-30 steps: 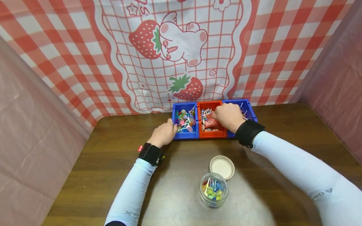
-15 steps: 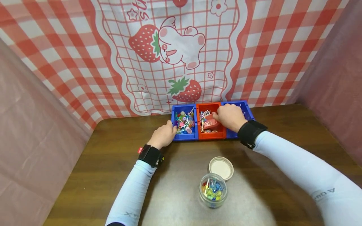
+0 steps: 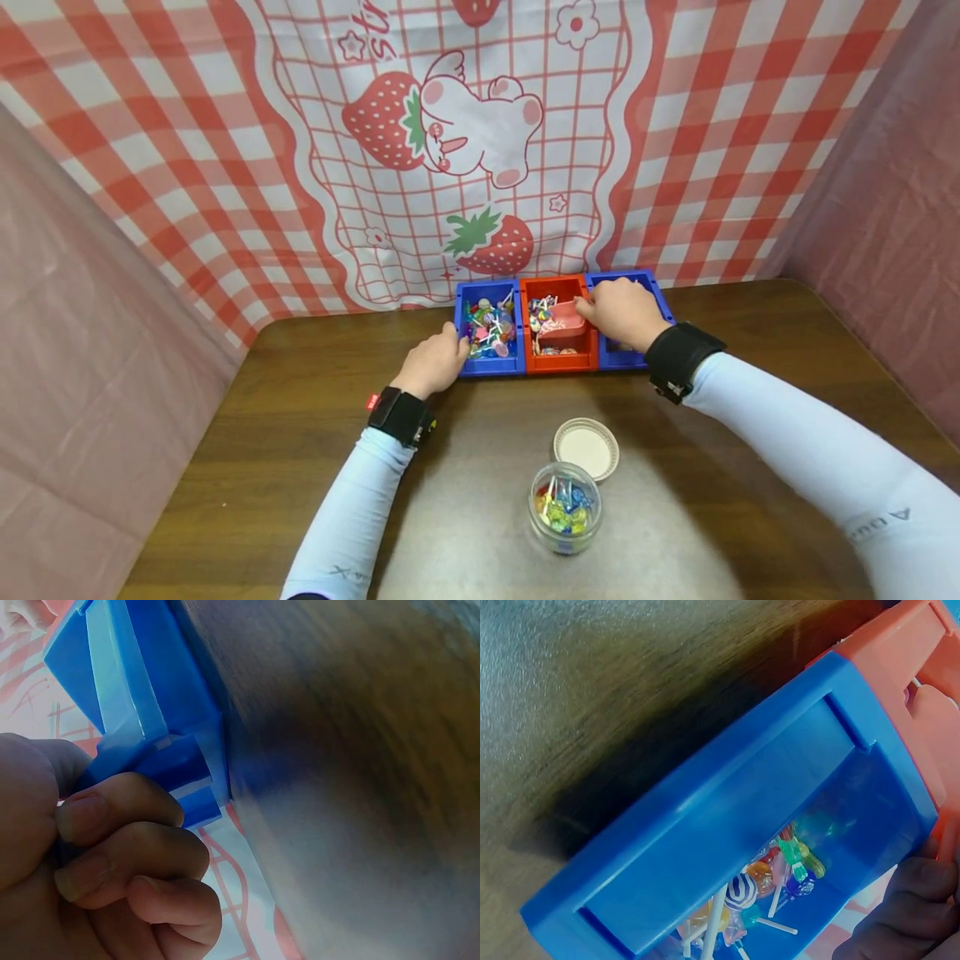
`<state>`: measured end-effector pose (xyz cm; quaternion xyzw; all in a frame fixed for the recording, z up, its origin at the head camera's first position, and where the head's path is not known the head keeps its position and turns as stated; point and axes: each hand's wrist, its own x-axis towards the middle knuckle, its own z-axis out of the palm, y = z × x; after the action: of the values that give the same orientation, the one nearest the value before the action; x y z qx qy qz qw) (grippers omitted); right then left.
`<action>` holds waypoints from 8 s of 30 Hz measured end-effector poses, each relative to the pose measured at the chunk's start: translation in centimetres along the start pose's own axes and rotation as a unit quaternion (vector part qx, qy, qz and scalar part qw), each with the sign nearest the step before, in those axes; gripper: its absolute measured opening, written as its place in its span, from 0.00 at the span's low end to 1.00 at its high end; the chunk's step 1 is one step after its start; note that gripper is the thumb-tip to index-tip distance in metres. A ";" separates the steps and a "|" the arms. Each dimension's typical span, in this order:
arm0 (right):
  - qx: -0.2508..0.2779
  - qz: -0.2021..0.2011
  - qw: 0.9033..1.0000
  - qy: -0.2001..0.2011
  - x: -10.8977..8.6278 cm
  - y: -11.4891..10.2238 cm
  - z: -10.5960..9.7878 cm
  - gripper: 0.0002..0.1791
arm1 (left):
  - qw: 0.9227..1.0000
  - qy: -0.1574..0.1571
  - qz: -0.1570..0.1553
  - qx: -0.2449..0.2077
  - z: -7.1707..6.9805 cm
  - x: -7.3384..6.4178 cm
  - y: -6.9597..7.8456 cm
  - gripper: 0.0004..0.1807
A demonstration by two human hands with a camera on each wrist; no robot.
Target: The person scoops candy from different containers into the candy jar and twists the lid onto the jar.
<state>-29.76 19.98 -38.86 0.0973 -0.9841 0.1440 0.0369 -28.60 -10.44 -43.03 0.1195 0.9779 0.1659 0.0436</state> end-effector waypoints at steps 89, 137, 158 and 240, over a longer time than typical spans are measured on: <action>0.090 -0.191 0.977 0.021 -14.8 -3.2 -4.8 0.25 | 1.000 -0.004 -0.004 0.003 0.1 0.2 -0.1 0.21; -0.050 -0.411 0.888 0.201 -17.3 -5.1 -3.6 0.27 | 1.000 -0.004 -0.002 0.010 0.2 0.4 -0.3 0.23; -0.107 -0.376 0.883 0.258 -11.5 -2.8 -4.8 0.26 | 1.000 -0.005 -0.004 0.009 0.4 0.2 -0.7 0.24; -0.235 -0.176 0.949 0.110 2.0 -4.4 -0.4 0.12 | 1.000 -0.006 -0.001 0.006 -0.1 0.1 0.0 0.21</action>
<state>-30.82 15.60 -37.05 0.2416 -0.9470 -0.0906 0.1912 -28.74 -10.50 -42.92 0.1196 0.9788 0.1591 0.0485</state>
